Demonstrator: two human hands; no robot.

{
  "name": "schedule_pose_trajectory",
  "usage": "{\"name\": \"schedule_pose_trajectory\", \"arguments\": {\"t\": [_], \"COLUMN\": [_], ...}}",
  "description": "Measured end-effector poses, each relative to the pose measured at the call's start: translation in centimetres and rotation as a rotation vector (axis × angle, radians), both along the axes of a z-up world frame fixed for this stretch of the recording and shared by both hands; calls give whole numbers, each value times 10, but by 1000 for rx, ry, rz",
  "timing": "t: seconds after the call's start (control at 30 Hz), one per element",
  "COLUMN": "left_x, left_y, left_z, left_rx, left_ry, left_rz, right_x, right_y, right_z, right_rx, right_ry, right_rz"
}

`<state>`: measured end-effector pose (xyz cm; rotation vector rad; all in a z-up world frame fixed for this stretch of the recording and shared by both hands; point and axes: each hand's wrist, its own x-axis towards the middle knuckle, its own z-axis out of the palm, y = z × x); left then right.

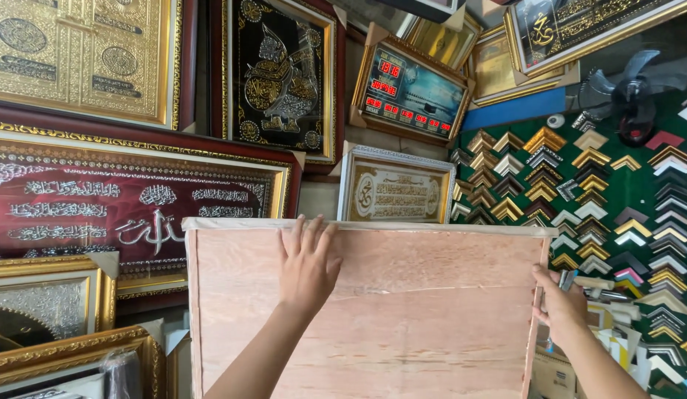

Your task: The person applies a white frame liner to the edges of a canvas print using a utility knife to cut the material. They repeatedly flip the canvas to work on different sides and trim the liner flush with the edges. The person also selects a dark frame liner from a display board and applies it to the canvas.

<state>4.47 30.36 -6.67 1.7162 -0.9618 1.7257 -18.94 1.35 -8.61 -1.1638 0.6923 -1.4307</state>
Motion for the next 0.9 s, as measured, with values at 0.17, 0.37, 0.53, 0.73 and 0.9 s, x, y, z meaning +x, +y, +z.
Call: {"name": "schedule_pose_trajectory", "arguments": {"t": [0.17, 0.37, 0.53, 0.73, 0.9], "left_x": [-34, -103, -130, -172, -231], "left_y": [-3, 0, 0, -17, -18], "left_z": [-35, -71, -70, -50, -36], "left_rx": [-148, -57, 67, 282, 238], "left_ry": [314, 983, 1263, 1187, 1084], "left_rz": [-76, -400, -641, -669, -719], "right_x": [-5, -15, -27, -21, -26], "right_y": [-15, 4, 73, 128, 189], "right_z": [-23, -28, -3, 30, 56], "right_rx": [52, 29, 50, -200, -211], "right_ry": [-75, -215, -236, -80, -74], "right_rz": [98, 95, 13, -48, 283]}}
